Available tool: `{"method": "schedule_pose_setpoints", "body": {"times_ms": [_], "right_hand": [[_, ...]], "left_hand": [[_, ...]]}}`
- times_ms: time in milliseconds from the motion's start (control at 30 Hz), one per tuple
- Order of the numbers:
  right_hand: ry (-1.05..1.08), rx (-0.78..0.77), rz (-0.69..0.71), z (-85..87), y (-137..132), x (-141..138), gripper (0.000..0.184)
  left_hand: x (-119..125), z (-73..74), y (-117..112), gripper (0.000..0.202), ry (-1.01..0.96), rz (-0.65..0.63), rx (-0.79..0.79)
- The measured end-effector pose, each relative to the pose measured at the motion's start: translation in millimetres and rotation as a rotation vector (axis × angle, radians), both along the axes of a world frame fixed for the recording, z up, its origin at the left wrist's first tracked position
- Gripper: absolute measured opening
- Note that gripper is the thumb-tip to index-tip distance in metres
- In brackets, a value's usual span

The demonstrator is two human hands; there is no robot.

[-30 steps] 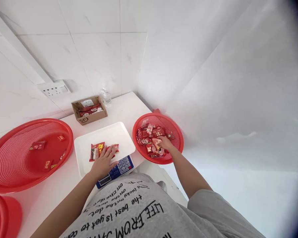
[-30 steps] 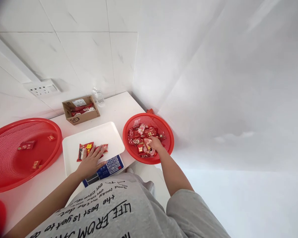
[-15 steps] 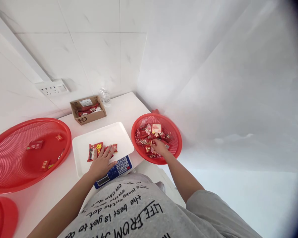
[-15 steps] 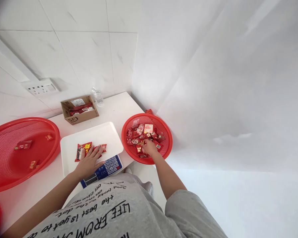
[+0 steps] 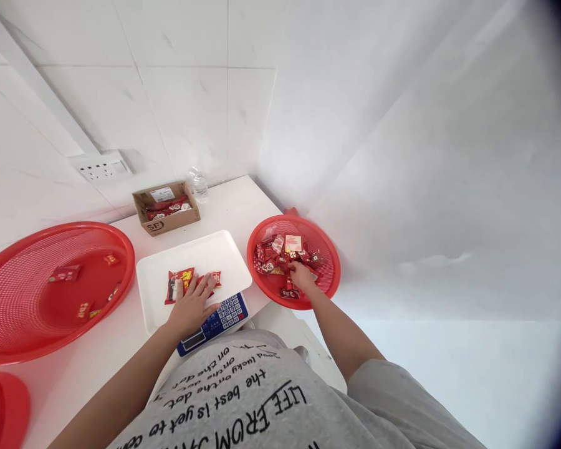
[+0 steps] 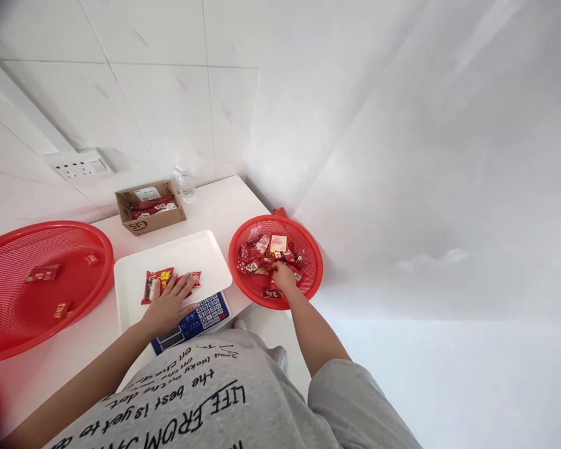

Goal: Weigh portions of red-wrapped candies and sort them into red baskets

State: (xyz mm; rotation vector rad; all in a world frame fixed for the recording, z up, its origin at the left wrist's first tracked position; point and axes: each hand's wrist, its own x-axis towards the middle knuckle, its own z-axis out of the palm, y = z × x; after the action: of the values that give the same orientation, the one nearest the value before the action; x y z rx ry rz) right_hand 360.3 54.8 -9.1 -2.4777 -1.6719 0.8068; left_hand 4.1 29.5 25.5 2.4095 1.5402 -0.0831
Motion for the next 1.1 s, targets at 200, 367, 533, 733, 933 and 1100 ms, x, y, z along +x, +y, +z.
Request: {"method": "schedule_pose_setpoints", "body": {"times_ms": [200,367,533,733,933,1100], "right_hand": [[0.024,0.044,-0.094,7.7,-2.6,22.1,0.039],[0.015,0.036,0.007,7.1,-5.4,9.1,0.038],[-0.044,0.001,0.112,-1.0,-4.4,-21.1,0.050],[0.039,0.089,0.000,0.6,2.1,-16.8,0.021],[0.196,0.249,-0.188,17.7,1.0,-5.0,0.034],[0.548,0.421,-0.251,37.8,7.9,-30.6,0.035]], "left_hand": [[0.1,0.8,0.9,0.067,0.001,0.007,-0.016],[2.9,8.8,2.6,0.062,0.023,0.011,-0.067],[7.2,14.7,2.4,0.060,0.013,0.060,-0.053],[0.3,17.2,-3.9,0.058,-0.028,0.146,-0.006],[-20.0,8.9,-18.7,0.057,-0.043,0.220,0.035],[-27.7,5.8,-28.5,0.055,-0.031,0.191,0.014]]}}
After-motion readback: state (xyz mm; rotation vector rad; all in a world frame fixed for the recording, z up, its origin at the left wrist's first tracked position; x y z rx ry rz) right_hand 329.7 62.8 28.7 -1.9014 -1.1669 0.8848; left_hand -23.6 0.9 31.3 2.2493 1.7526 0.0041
